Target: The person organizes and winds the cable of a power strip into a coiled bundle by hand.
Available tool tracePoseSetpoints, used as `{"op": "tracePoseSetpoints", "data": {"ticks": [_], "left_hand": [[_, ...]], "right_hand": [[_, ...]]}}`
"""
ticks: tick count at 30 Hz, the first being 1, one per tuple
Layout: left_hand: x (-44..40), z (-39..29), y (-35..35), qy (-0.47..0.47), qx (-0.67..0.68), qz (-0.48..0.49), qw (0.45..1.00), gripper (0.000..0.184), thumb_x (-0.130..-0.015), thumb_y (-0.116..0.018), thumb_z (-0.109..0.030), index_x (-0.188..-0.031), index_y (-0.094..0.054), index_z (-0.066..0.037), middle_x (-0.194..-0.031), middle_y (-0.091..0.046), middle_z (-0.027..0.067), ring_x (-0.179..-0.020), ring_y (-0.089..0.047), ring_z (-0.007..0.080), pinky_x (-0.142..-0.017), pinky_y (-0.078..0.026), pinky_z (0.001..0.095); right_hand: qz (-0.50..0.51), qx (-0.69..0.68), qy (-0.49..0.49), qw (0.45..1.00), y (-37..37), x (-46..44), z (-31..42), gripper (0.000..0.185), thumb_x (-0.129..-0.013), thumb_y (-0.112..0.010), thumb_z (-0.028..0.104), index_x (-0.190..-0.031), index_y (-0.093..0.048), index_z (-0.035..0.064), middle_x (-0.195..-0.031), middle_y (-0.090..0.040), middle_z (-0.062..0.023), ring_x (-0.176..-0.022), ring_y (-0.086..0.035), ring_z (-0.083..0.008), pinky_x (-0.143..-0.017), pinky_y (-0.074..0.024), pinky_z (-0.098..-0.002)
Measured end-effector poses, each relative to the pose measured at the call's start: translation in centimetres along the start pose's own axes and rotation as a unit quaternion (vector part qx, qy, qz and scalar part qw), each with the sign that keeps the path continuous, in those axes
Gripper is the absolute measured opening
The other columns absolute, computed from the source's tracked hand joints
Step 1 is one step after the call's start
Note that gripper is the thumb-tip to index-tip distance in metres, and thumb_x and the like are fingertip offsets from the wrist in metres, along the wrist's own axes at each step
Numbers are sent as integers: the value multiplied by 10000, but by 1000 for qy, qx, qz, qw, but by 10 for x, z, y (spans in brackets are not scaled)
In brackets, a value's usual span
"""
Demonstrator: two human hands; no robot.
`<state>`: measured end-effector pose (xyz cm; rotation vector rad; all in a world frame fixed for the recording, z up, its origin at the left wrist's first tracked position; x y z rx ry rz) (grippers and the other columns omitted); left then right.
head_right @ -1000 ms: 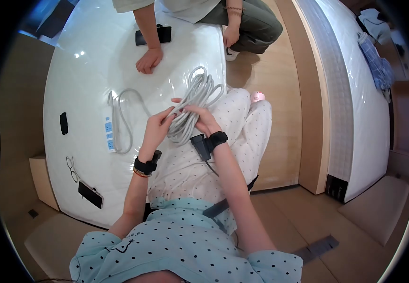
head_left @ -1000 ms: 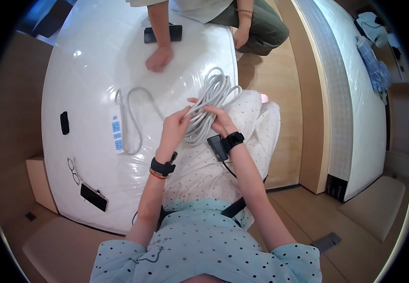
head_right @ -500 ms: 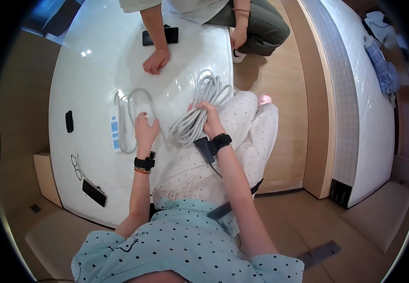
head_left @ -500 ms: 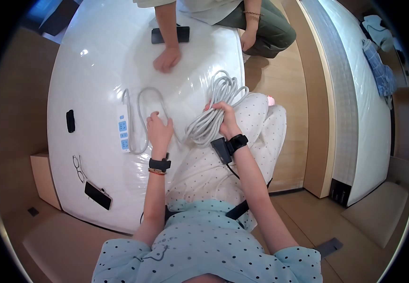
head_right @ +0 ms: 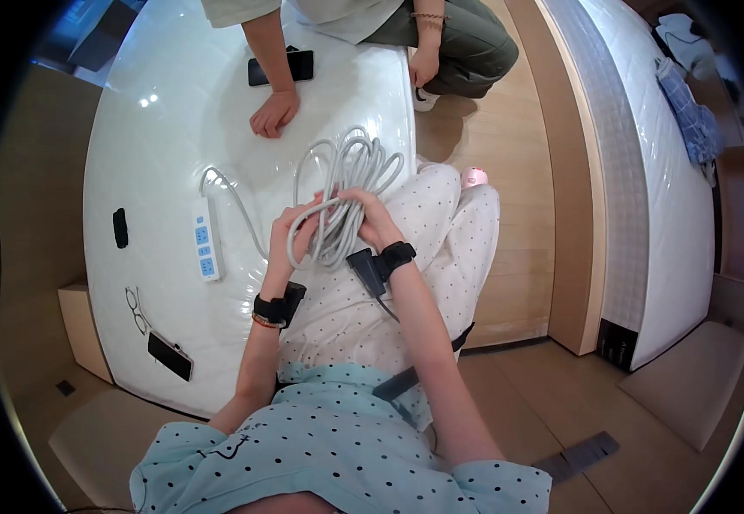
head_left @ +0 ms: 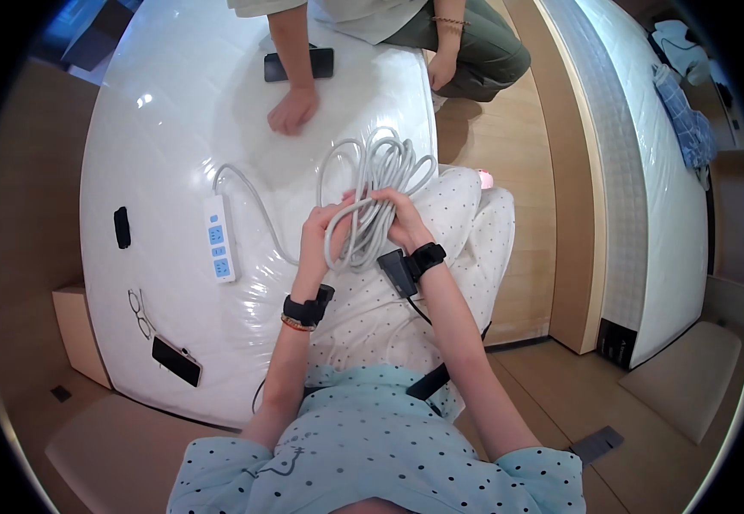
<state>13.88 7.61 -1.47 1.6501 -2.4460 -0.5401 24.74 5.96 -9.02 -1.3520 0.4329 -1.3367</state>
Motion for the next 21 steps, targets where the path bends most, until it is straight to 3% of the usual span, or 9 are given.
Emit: {"op": "tracePoseSetpoints", "data": {"ticks": [2, 5, 8, 11, 14, 15, 18, 21], "left_hand": [[0, -12, -5, -71, -129, 17, 989, 328, -751, -633, -7, -1064, -658, -103, -869, -587, 62, -811, -527, 134, -694, -436, 242], [-1, -5, -3, -9, -78, 12, 997, 350, -717, -641, 9, -1031, -679, -140, -923, -565, 67, -868, -505, 161, -725, -429, 248], [0, -2, 4, -12, 0, 12, 1000, 304, -756, -615, -7, -1040, -662, -106, -998, -561, 65, -861, -518, 152, -727, -435, 250], [8, 45, 39, 120, 29, -147, 981, 261, -800, -611, -88, -1058, -616, -50, -955, -583, 90, -841, -569, 166, -739, -462, 271], [8, 88, 29, 165, 38, -86, 982, 279, -851, -564, -117, -1108, -551, -11, -961, -606, 110, -854, -585, 151, -754, -468, 283], [9, 93, 20, 198, 36, -30, 979, 311, -858, -565, -126, -1133, -523, 14, -895, -633, 107, -812, -602, 137, -707, -478, 267], [15, 101, 15, 296, 140, 9, 945, 279, -857, -570, -121, -1089, -558, 34, -802, -631, 80, -734, -596, 116, -630, -468, 231], [7, 80, 47, 226, 126, -99, 961, 271, -864, -567, -127, -1091, -591, 20, -755, -632, 58, -676, -568, 76, -610, -451, 215]], "right_hand": [[24, -6, 2, 1000, -8, 3, 2, 399, -758, -558, 73, -1121, -501, -84, -1044, -592, -156, -924, -596, -237, -868, -464, -331], [31, 28, 18, 999, 1, 2, 2, 398, -756, -548, 57, -1125, -498, -84, -1068, -580, -156, -942, -593, -233, -866, -466, -323], [25, 49, 38, 998, 6, 0, 3, 387, -753, -543, 47, -1113, -498, -87, -1040, -590, -154, -941, -590, -235, -869, -465, -325], [-16, 50, 59, 997, 18, 0, 5, 370, -752, -545, 58, -1086, -508, -98, -1015, -597, -155, -936, -587, -243, -880, -457, -331], [-31, 20, 43, 998, 26, 0, 1, 313, -750, -554, 48, -1035, -535, -80, -966, -611, -141, -880, -600, -235, -840, -474, -329], [-26, 5, 36, 999, 26, 0, 0, 307, -749, -558, 38, -1035, -534, -69, -963, -613, -135, -856, -605, -231, -815, -487, -331], [1, -9, 20, 1000, 28, -3, -4, 288, -750, -571, 28, -1024, -543, -58, -933, -621, -123, -830, -612, -222, -787, -500, -327], [-18, 41, 19, 999, 32, -4, -3, 286, -753, -584, 49, -1014, -553, -63, -909, -623, -128, -841, -609, -218, -805, -486, -320]]}}
Point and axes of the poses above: each hand's wrist, its own x-axis away from the middle knuckle, its own y-axis out of the back of the hand, z = x × y, the point moved 9 cm from there along -x, towards the middle knuckle
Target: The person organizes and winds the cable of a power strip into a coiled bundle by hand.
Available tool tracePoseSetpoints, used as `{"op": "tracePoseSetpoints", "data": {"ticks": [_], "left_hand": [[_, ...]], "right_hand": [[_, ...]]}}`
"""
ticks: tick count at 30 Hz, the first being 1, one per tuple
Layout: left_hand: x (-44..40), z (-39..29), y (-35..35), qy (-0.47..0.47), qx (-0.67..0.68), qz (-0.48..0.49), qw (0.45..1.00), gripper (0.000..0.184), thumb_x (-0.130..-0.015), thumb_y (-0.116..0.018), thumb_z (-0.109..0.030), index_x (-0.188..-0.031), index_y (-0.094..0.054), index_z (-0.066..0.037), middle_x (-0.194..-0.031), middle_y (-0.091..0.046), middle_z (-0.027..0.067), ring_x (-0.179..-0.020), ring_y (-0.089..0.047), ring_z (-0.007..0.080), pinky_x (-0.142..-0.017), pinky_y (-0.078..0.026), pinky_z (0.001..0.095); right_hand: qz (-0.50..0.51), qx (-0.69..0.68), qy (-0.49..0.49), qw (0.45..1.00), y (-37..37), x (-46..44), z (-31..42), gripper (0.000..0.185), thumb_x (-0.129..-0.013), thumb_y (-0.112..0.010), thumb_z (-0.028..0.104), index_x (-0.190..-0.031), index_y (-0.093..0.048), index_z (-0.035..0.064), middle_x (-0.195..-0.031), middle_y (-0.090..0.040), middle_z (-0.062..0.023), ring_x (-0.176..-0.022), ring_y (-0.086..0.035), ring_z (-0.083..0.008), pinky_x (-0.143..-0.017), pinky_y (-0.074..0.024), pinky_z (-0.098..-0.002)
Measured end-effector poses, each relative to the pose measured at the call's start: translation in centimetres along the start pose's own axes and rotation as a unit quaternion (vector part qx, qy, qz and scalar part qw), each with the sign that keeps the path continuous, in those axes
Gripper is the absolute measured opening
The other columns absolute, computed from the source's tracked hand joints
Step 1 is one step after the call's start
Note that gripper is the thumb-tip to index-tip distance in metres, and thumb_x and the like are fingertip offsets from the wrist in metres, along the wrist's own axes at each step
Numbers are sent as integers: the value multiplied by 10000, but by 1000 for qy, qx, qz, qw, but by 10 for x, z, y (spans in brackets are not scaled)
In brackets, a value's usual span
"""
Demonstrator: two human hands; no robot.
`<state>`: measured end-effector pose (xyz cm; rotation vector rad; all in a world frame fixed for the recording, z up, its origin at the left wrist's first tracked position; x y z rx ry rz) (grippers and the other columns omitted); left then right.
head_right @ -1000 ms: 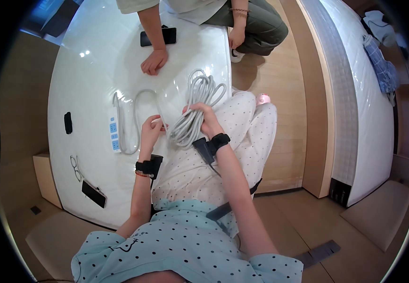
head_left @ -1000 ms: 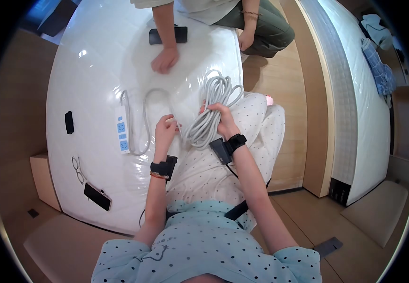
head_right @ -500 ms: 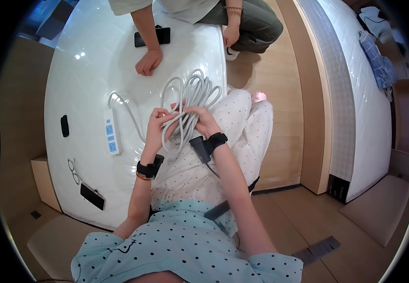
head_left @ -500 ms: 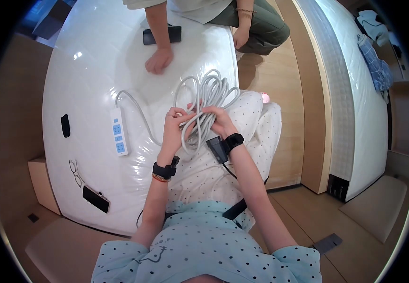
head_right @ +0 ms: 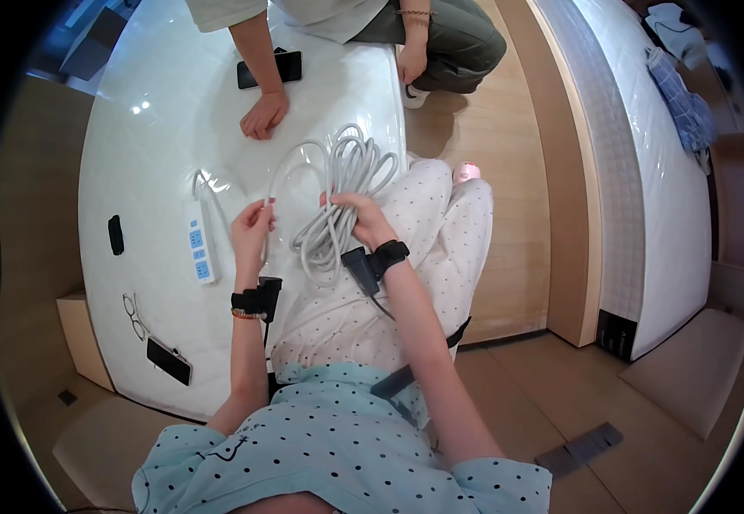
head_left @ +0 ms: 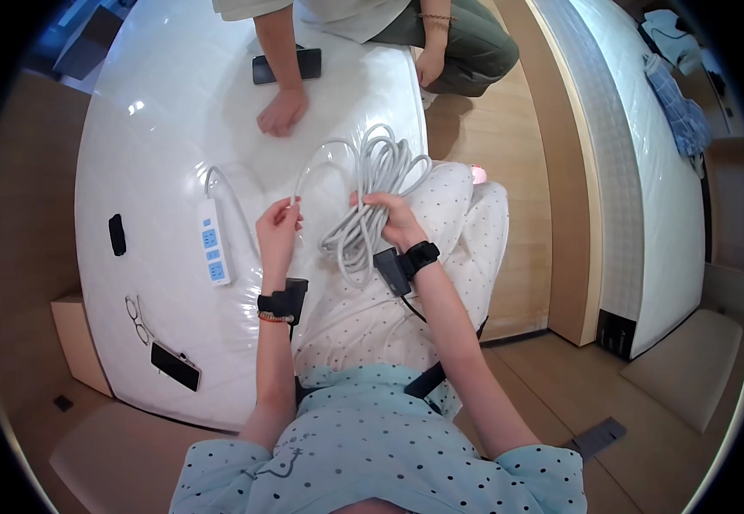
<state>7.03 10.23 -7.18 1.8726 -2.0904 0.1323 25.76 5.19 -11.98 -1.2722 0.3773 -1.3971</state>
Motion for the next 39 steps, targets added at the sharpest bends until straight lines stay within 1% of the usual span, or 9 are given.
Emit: {"op": "tracePoseSetpoints", "data": {"ticks": [6, 10, 19, 22, 25, 28, 31, 34, 39], "left_hand": [[19, -61, -26, -145, -70, 22, 987, 250, -858, -562, -92, -1089, -610, -7, -829, -610, 62, -726, -563, 115, -568, -446, 221], [35, -75, -64, -282, -208, 103, 931, 278, -833, -532, -55, -1101, -603, -43, -1035, -553, 149, -895, -563, 260, -694, -473, 336], [59, -93, -100, -323, -433, 108, 835, 354, -817, -569, -125, -1155, -536, -27, -1090, -521, 216, -945, -544, 361, -775, -451, 400], [48, -86, -77, -329, -405, 48, 852, 469, -814, -578, -177, -1234, -454, -9, -1193, -482, 189, -1060, -488, 327, -878, -376, 454], [36, -73, -13, -244, -495, -188, 813, 480, -814, -591, -195, -1208, -464, 48, -1243, -456, 205, -1080, -487, 331, -874, -395, 412], [12, -28, 27, -109, -404, -124, 900, 457, -830, -584, -179, -1178, -482, 101, -1182, -508, 208, -1027, -538, 279, -806, -448, 344], [7, -11, 28, 65, -130, 19, 989, 387, -852, -559, -135, -1162, -515, 92, -1082, -557, 185, -934, -583, 211, -730, -480, 276], [12, -33, 10, -33, -120, 43, 991, 335, -862, -526, -76, -1183, -543, 19, -1023, -571, 152, -866, -592, 159, -673, -479, 251], [28, -64, -40, -211, -172, 129, 953, 356, -816, -532, 4, -1152, -600, -92, -1033, -552, 141, -880, -568, 217, -733, -461, 290]], "right_hand": [[-22, 77, 28, 996, -25, 5, 10, 289, -757, -664, 79, -1005, -570, -35, -862, -629, -92, -812, -605, -188, -773, -483, -300], [-45, 50, 50, 997, -23, 9, 12, 243, -765, -689, 78, -966, -587, -13, -852, -628, -61, -803, -603, -170, -751, -484, -309], [-100, 46, 64, 992, -13, 9, 11, 214, -764, -673, 86, -935, -601, -20, -857, -631, -83, -768, -611, -173, -676, -501, -288], [-71, 71, 75, 992, -14, 6, 11, 213, -762, -648, 83, -929, -599, -40, -837, -633, -94, -759, -614, -176, -669, -504, -286], [-66, 81, 45, 994, -6, 2, 5, 196, -753, -615, 69, -906, -598, -53, -817, -630, -100, -763, -609, -178, -685, -500, -286], [-71, 101, 58, 991, -6, 1, 6, 190, -761, -574, 119, -864, -605, -38, -818, -611, -95, -759, -598, -189, -739, -497, -310], [-50, 88, 24, 995, -9, 1, 3, 198, -753, -548, 117, -869, -595, -37, -826, -615, -106, -775, -602, -205, -753, -495, -318], [20, 62, 4, 998, -24, 3, 3, 247, -736, -559, 64, -938, -594, -75, -891, -632, -124, -799, -584, -173, -744, -483, -295], [87, 46, 22, 995, -40, 5, 7, 391, -739, -560, 41, -1108, -516, -83, -1152, -565, -156, -1054, -530, -200, -936, -407, -296]]}}
Point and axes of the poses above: each hand's wrist, its own x-axis away from the middle knuckle, its own y-axis out of the back of the hand, z = x × y, the point moved 9 cm from there along -x, towards the middle knuckle
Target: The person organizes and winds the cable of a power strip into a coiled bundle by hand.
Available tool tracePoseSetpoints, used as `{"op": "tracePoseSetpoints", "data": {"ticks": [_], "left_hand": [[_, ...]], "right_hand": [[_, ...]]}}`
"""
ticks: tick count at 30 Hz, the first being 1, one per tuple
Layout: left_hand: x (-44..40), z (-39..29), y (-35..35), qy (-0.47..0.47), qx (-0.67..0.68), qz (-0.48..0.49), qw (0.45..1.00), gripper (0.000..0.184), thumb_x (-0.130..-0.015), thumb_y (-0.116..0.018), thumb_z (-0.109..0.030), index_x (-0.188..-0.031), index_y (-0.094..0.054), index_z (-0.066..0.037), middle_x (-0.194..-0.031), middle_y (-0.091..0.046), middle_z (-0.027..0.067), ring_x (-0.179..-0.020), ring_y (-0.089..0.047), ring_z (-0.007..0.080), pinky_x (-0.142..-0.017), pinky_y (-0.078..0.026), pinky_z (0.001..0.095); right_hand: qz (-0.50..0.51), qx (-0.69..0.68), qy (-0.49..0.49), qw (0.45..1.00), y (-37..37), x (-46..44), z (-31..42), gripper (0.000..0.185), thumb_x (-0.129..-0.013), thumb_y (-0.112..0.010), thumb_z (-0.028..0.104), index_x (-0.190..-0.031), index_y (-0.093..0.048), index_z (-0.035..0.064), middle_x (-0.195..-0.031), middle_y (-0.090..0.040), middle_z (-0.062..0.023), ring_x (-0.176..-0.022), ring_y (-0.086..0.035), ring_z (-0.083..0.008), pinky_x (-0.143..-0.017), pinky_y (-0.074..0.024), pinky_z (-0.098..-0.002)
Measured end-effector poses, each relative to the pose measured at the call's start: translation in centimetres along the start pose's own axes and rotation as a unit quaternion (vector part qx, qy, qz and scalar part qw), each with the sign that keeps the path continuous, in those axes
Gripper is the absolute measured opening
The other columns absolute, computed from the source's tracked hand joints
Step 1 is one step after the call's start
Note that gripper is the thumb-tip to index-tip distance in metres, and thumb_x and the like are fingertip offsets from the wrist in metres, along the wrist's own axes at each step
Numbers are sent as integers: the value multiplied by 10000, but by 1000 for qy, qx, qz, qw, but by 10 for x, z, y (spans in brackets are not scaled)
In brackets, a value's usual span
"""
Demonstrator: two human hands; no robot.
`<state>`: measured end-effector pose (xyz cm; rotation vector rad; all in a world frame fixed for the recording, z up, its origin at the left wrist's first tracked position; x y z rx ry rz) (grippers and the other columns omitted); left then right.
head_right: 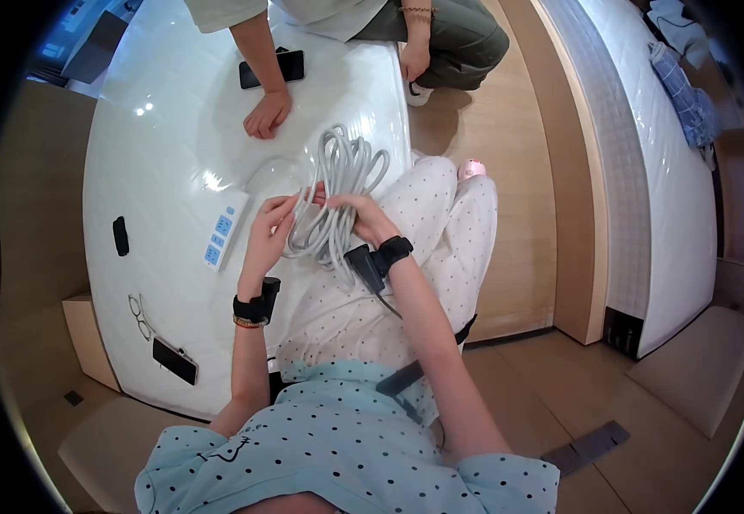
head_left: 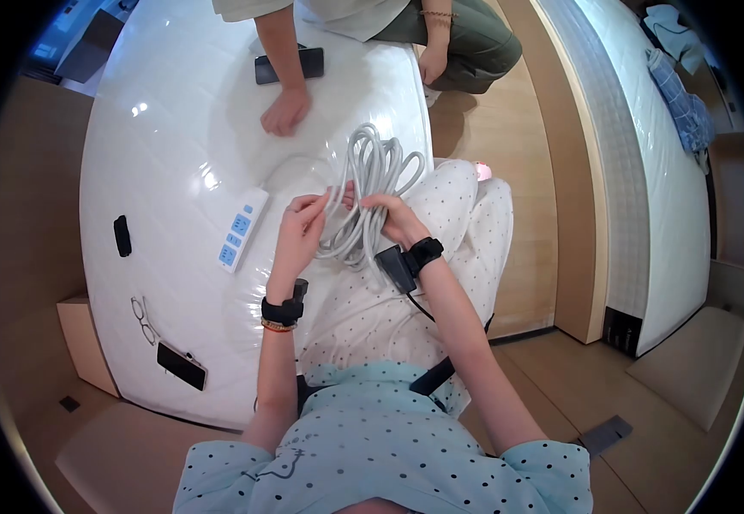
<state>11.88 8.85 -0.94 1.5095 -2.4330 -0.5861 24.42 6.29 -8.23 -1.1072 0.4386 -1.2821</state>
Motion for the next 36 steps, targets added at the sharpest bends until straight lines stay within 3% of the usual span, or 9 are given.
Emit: {"op": "tracePoseSetpoints", "data": {"ticks": [4, 11, 14, 16, 19, 22, 28, 34, 36], "left_hand": [[-2, -9, -13, -24, 11, 42, 999, 351, -800, -542, 7, -1135, -606, -77, -1036, -547, 148, -893, -557, 240, -744, -459, 297], [-6, 1, -16, 26, -11, 44, 999, 300, -849, -536, -57, -1144, -588, -43, -1101, -531, 129, -1017, -514, 242, -830, -429, 303], [-5, 16, 36, -31, -175, -157, 971, 325, -830, -578, -112, -1142, -562, -22, -1141, -507, 152, -1046, -493, 287, -870, -416, 350], [2, 46, 77, 29, -305, -249, 919, 446, -767, -662, -237, -1126, -533, -6, -1174, -486, 175, -1073, -473, 315, -898, -398, 384], [22, 100, 97, 222, -502, -177, 817, 588, -677, -727, -330, -1112, -524, 7, -1200, -466, 192, -1052, -488, 296, -868, -415, 397], [16, 100, 103, 170, -381, -130, 900, 629, -645, -747, -398, -1059, -529, 22, -1048, -553, 176, -906, -559, 270, -789, -451, 355], [6, 82, 79, 269, -60, -104, 956, 471, -746, -691, -409, -912, -528, 0, -660, -546, 34, -620, -546, 151, -583, -444, 274], [3, 67, 14, 258, 156, -22, 953, 407, -761, -706, -302, -873, -435, -21, -741, -550, 33, -649, -520, 84, -560, -422, 230], [11, 62, -2, 261, 182, 28, 947, 512, -743, -721, -285, -1012, -404, 13, -882, -546, 74, -784, -532, 118, -680, -436, 256]], "right_hand": [[39, -41, 13, 998, -7, 7, 6, 477, -751, -565, 16, -1202, -439, -74, -1240, -509, -171, -1157, -485, -228, -992, -379, -308], [-69, -35, 9, 997, 11, 7, -1, 356, -778, -605, 21, -1114, -525, -65, -1098, -593, -159, -992, -579, -201, -890, -451, -288], [-101, -34, 1, 994, 21, 4, -6, 281, -781, -633, 37, -1038, -569, -59, -987, -630, -130, -893, -608, -182, -817, -480, -281], [-116, -32, -13, 993, 32, 1, -12, 238, -782, -649, 51, -988, -588, -53, -920, -640, -116, -837, -616, -175, -766, -495, -278], [-140, -12, -16, 990, 27, 4, -7, 205, -772, -671, 67, -928, -601, -46, -864, -638, -112, -780, -618, -170, -707, -506, -284], [-146, -14, -13, 989, 28, 4, -7, 219, -755, -690, 61, -927, -602, -42, -851, -637, -117, -763, -620, -179, -691, -513, -292], [-127, 71, -11, 989, 13, 4, -4, 290, -752, -684, 53, -1016, -588, -21, -895, -636, -96, -853, -612, -170, -770, -491, -282], [-95, 149, 23, 984, -15, 5, 4, 382, -718, -726, 60, -1046, -548, -21, -916, -627, -93, -834, -616, -180, -756, -494, -288], [-84, 189, 16, 978, -19, 3, -1, 468, -722, -739, 128, -1106, -513, -16, -952, -607, -83, -877, -591, -160, -765, -474, -272]]}}
Point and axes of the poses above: each hand's wrist, its own x-axis away from the middle knuckle, its own y-axis out of the back of the hand, z = x × y, the point moved 9 cm from there along -x, towards the middle knuckle
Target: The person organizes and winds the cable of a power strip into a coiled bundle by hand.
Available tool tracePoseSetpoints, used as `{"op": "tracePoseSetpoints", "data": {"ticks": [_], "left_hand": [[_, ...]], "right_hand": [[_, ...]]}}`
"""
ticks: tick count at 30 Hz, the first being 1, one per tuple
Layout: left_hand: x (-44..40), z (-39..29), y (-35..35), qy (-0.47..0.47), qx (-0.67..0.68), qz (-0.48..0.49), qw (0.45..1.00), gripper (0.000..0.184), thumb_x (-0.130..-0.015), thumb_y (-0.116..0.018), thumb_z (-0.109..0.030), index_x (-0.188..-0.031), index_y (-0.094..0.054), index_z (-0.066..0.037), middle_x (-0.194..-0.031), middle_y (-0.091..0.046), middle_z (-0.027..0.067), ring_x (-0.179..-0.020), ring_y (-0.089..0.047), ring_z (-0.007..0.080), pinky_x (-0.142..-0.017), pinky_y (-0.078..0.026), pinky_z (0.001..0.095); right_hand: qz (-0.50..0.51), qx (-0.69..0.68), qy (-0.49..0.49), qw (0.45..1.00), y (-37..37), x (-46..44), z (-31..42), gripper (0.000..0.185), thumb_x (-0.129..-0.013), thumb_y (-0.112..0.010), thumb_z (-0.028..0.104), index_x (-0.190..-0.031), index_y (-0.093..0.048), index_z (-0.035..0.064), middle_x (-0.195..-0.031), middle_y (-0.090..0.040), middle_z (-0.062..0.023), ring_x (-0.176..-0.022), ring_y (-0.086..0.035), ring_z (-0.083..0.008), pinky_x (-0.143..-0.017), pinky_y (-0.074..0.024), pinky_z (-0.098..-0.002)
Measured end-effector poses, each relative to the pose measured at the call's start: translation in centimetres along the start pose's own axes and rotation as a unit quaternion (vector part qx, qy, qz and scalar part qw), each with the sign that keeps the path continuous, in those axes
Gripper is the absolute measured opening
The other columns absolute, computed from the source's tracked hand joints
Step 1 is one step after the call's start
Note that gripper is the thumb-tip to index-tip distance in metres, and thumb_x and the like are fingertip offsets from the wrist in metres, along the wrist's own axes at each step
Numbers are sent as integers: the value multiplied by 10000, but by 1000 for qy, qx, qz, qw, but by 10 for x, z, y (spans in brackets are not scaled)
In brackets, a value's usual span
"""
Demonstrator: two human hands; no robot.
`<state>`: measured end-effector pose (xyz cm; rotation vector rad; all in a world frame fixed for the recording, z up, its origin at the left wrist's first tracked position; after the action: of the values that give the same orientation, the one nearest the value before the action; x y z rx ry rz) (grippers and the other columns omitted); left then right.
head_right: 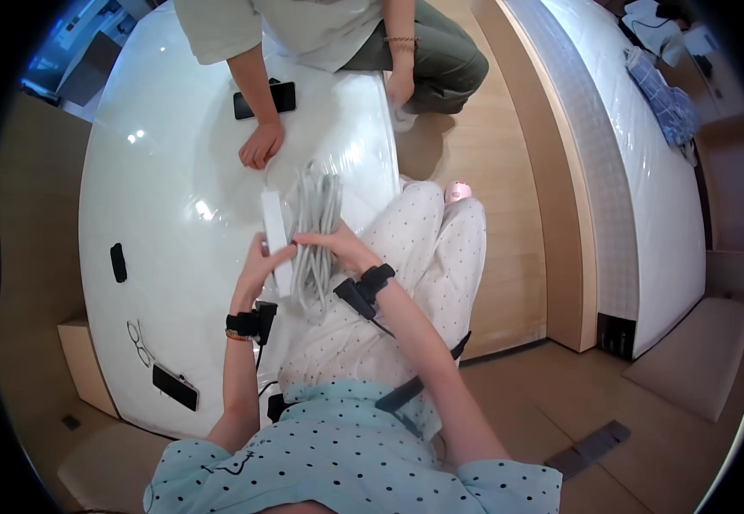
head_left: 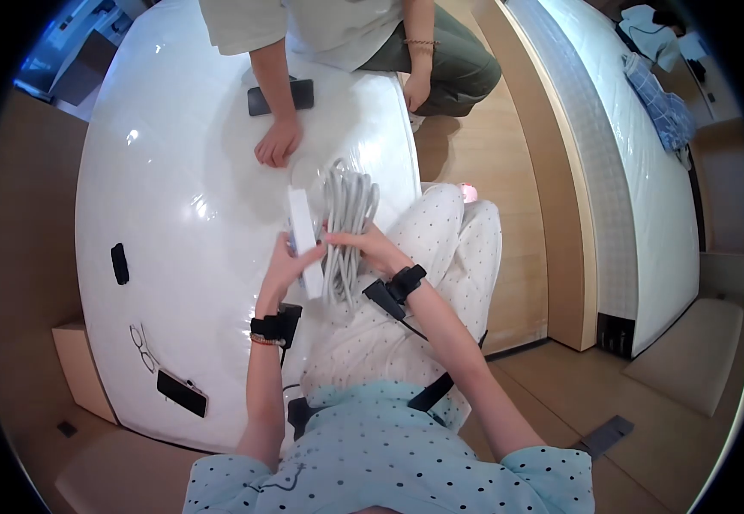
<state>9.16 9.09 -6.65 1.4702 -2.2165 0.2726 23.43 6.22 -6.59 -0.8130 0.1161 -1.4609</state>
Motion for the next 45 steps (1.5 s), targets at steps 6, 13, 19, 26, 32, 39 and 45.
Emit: {"op": "tracePoseSetpoints", "data": {"ticks": [6, 13, 19, 26, 32, 39, 45], "left_hand": [[13, 16, -2, 24, 68, 48, 996, 774, -696, -756, -265, -1248, -320, 58, -1138, -501, 143, -1051, -499, 202, -916, -388, 311], [9, 36, 16, 85, 84, -31, 992, 679, -651, -715, -137, -1217, -387, 44, -1108, -535, 119, -999, -530, 190, -861, -417, 299], [13, 32, 61, 17, 81, -119, 989, 640, -630, -727, -150, -1155, -424, 57, -1026, -567, 138, -895, -569, 190, -800, -446, 294], [48, 19, 163, -52, -368, -401, 837, 742, -666, -728, -159, -1261, -343, 60, -1098, -529, 208, -1026, -520, 260, -903, -399, 352], [83, -78, 92, -250, -218, -340, 880, 472, -724, -697, -127, -1139, -503, -13, -1076, -569, 107, -1005, -532, 212, -882, -400, 360], [32, -44, -48, -206, -203, -144, 946, 365, -730, -673, -105, -1047, -506, -36, -970, -566, 97, -808, -594, 187, -639, -473, 281], [8, -21, -32, -160, -169, -189, 954, 362, -768, -630, -89, -1077, -457, -15, -844, -599, 140, -716, -619, 230, -614, -485, 299]], "right_hand": [[-40, 178, 20, 983, -21, -25, -10, 807, -704, -749, 348, -1206, -342, -134, -1085, -519, -185, -991, -538, -226, -845, -438, -301], [-168, 423, 72, 887, -14, -44, -12, 841, -624, -769, 477, -1128, -445, -114, -1168, -444, -266, -1043, -493, -266, -836, -437, -341], [-96, 333, 19, 938, 20, -35, -18, 654, -763, -661, 469, -1088, -499, -75, -1008, -579, -156, -809, -594, -201, -733, -469, -284], [-96, -29, -68, 993, 51, -21, -45, 347, -915, -492, 251, -1122, -515, -27, -927, -602, -87, -782, -599, -152, -703, -494, -265], [-58, 137, 60, 987, 34, -11, -13, 304, -886, -495, 73, -1173, -531, -23, -766, -572, -37, -705, -548, -105, -614, -453, -209], [-33, -33, 96, 994, 29, 8, 9, 334, -834, -544, 51, -1157, -558, -31, -711, -543, -23, -599, -496, -84, -552, -398, -207], [-73, -110, 193, 972, 49, 8, 19, 262, -802, -534, 44, -1038, -602, -50, -1059, -575, -101, -1017, -505, -154, -843, -387, -293]]}}
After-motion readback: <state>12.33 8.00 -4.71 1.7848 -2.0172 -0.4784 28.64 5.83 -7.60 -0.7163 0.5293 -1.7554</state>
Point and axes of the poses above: each hand's wrist, its own x-axis away from the middle knuckle, its own y-axis out of the back of the hand, z = x × y, the point moved 9 cm from there along -x, towards the middle knuckle
